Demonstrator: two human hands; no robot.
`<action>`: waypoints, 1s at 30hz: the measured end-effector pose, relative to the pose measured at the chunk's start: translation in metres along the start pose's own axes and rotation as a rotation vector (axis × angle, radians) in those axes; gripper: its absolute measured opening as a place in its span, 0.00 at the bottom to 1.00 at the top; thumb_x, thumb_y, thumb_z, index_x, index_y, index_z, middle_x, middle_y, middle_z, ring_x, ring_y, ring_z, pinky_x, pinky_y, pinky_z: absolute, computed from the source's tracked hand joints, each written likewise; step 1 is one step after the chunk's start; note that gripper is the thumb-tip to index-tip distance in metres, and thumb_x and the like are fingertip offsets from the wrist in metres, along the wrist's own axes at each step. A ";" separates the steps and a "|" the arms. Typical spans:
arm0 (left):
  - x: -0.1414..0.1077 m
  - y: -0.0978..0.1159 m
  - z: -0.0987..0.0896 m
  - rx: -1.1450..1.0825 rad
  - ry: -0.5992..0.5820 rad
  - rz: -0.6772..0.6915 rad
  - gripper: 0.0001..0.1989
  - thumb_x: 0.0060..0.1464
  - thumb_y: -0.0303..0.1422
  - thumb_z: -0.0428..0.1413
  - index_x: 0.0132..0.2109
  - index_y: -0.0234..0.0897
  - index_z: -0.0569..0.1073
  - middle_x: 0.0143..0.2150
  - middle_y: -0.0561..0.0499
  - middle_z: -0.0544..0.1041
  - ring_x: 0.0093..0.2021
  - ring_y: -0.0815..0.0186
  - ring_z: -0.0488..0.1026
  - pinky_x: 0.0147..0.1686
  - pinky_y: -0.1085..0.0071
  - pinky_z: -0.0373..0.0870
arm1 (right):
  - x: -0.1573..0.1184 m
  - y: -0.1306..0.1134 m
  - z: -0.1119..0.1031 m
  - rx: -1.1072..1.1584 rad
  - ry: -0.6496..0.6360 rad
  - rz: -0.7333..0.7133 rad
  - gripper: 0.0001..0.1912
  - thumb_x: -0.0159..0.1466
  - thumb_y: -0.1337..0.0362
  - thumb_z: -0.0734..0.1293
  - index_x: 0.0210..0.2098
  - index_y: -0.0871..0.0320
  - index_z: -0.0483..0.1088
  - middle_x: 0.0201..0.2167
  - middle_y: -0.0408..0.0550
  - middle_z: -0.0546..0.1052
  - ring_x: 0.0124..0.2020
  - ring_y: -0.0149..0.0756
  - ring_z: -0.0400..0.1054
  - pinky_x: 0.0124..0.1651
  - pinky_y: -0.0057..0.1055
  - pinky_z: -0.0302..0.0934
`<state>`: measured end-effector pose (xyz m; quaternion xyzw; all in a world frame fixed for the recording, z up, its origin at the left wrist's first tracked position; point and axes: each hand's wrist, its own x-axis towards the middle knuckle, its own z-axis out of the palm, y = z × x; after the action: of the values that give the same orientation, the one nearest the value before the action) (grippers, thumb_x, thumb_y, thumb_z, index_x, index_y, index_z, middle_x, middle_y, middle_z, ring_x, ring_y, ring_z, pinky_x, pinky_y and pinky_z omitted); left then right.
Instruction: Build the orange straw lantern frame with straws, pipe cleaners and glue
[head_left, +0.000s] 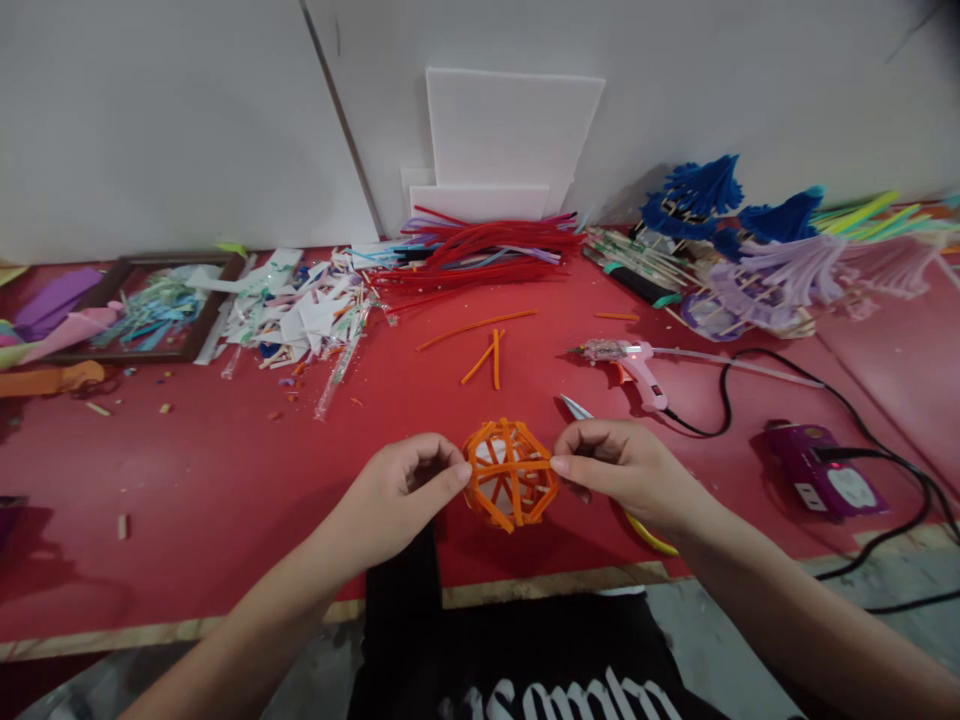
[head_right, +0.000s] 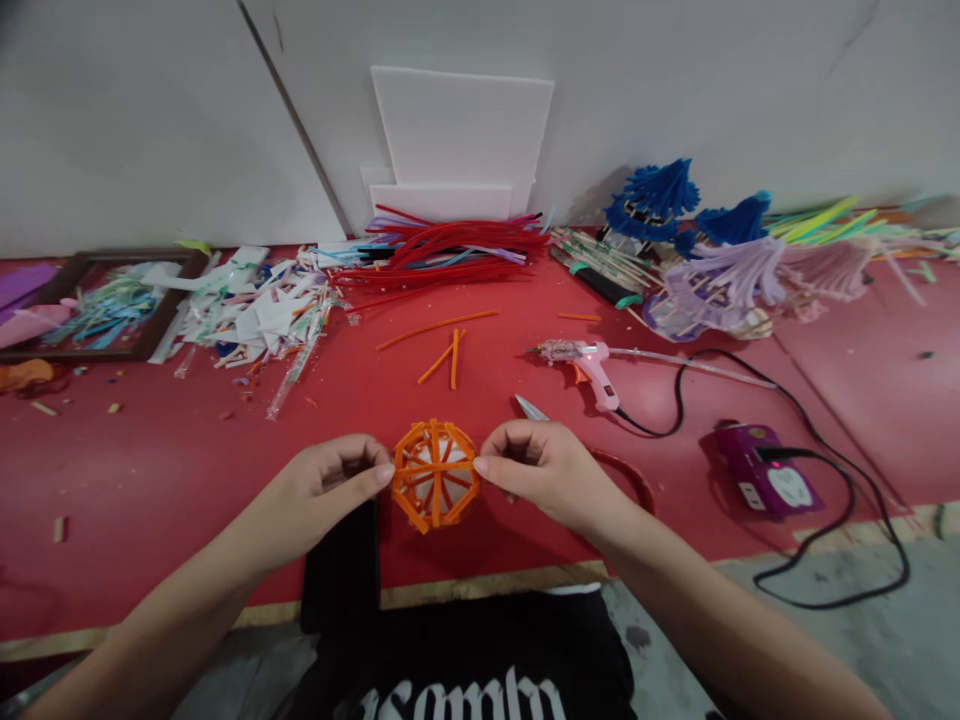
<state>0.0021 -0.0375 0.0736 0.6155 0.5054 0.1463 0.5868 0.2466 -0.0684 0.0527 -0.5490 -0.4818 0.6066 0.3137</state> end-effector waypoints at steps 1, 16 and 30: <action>0.001 0.000 0.000 0.005 0.000 -0.004 0.13 0.54 0.43 0.53 0.32 0.37 0.69 0.27 0.55 0.69 0.27 0.70 0.65 0.28 0.74 0.62 | 0.000 0.001 0.000 0.000 0.000 0.003 0.13 0.56 0.55 0.70 0.25 0.58 0.69 0.20 0.39 0.67 0.21 0.26 0.59 0.25 0.27 0.52; 0.003 -0.004 0.000 0.046 -0.018 0.003 0.15 0.56 0.42 0.53 0.33 0.35 0.74 0.28 0.54 0.73 0.28 0.70 0.66 0.29 0.74 0.60 | 0.001 0.002 0.006 0.034 -0.019 0.025 0.15 0.57 0.53 0.69 0.26 0.57 0.66 0.20 0.39 0.65 0.21 0.27 0.58 0.25 0.28 0.50; 0.004 -0.006 0.007 -0.089 -0.005 -0.091 0.14 0.51 0.43 0.56 0.29 0.35 0.72 0.24 0.57 0.67 0.25 0.72 0.60 0.27 0.73 0.56 | 0.002 0.001 0.005 0.021 -0.016 0.073 0.15 0.55 0.54 0.71 0.24 0.58 0.66 0.16 0.37 0.64 0.18 0.24 0.55 0.22 0.26 0.46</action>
<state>0.0065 -0.0393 0.0654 0.5658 0.5243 0.1402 0.6207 0.2413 -0.0681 0.0510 -0.5579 -0.4576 0.6272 0.2931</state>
